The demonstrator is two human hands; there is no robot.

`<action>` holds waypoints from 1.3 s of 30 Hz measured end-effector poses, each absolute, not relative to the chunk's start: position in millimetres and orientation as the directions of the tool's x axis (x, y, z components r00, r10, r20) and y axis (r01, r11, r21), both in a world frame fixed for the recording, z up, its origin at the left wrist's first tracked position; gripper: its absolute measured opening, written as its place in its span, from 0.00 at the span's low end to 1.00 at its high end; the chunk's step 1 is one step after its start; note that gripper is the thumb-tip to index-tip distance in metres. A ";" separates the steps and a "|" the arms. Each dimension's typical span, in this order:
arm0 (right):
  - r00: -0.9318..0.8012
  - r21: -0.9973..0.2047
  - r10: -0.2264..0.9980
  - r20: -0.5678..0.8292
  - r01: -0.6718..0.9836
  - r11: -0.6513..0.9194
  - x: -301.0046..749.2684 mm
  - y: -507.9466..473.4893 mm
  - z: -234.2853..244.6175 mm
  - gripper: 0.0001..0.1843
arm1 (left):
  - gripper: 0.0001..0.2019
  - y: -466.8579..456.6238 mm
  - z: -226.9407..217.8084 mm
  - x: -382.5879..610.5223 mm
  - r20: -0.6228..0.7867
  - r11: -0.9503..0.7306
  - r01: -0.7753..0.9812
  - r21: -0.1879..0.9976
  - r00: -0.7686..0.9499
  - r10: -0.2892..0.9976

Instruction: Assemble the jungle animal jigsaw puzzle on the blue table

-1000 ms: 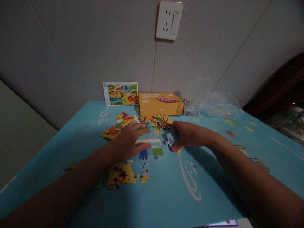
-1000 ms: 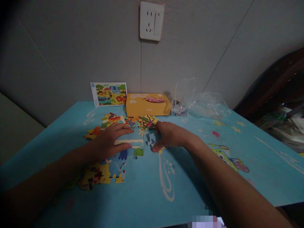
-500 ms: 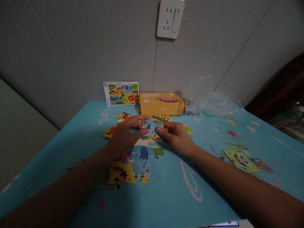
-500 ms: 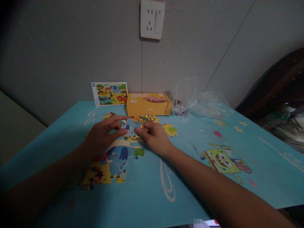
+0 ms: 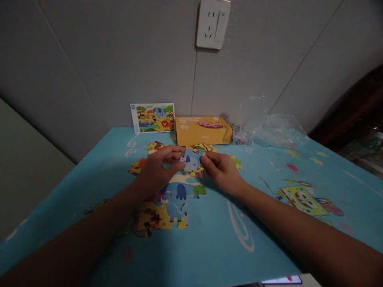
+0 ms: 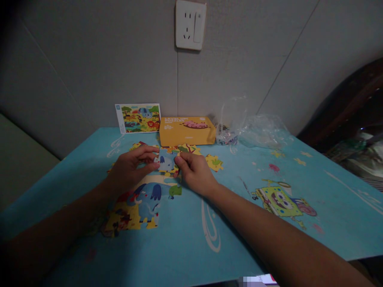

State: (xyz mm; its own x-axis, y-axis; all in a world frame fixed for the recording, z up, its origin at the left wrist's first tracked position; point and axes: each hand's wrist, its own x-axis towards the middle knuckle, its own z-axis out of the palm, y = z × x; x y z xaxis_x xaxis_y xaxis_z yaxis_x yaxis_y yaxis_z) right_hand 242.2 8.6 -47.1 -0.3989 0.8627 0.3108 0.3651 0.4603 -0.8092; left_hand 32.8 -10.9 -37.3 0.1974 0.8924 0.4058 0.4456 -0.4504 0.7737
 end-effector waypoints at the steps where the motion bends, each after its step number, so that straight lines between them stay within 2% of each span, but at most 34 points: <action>1: -0.398 -0.822 0.866 0.302 0.352 0.448 242.3 9.0 -47.7 0.20 | 0.20 -12.0 -37.4 32.6 0.414 -0.471 0.475 0.744 0.226 0.882; 3: -0.402 -0.840 0.872 0.280 0.338 0.425 242.2 9.3 -48.2 0.20 | 0.30 -14.0 -38.0 32.3 0.420 -0.512 0.531 0.675 0.294 0.859; 5: -0.411 -0.847 0.873 0.263 0.335 0.413 241.9 9.0 -47.7 0.21 | 0.33 -14.8 -39.1 31.9 0.439 -0.565 0.569 0.598 0.357 0.825; 11: -0.426 -0.854 0.871 0.244 0.331 0.401 241.9 8.2 -47.6 0.20 | 0.30 -10.4 -42.2 29.2 0.544 -0.657 0.640 0.399 0.412 0.731; 14: -0.426 -0.853 0.871 0.245 0.332 0.402 242.4 8.7 -47.9 0.20 | 0.28 -8.8 -41.3 28.9 0.587 -0.695 0.632 0.343 0.434 0.684; 19: -0.432 -0.856 0.870 0.237 0.331 0.397 241.6 7.9 -47.1 0.21 | 0.27 -8.0 -39.4 27.8 0.611 -0.709 0.624 0.329 0.432 0.664; 24: -0.405 -0.934 0.893 0.196 0.199 0.296 239.1 6.4 -46.2 0.17 | 0.26 -7.1 -41.0 26.9 0.619 -0.735 0.611 0.294 0.464 0.633; 27: -0.425 -0.936 0.883 0.200 0.182 0.300 241.0 8.2 -44.8 0.16 | 0.27 -8.5 -42.2 26.9 0.563 -0.756 0.589 0.287 0.535 0.630; 31: -0.477 -0.916 0.862 0.171 0.245 0.318 248.8 12.1 -40.8 0.16 | 0.34 -13.6 -40.2 23.4 0.454 -0.791 0.527 0.311 0.649 0.611; 36: -0.680 -0.899 0.725 -0.111 0.380 0.219 250.3 7.0 -32.8 0.13 | 0.26 -18.8 -33.5 19.6 0.435 -0.812 0.435 0.389 0.690 0.578; 39: -0.707 -0.849 0.668 -0.234 0.483 0.214 246.2 -0.9 -28.7 0.10 | 0.17 -19.3 -31.6 20.7 0.412 -0.807 0.417 0.418 0.705 0.577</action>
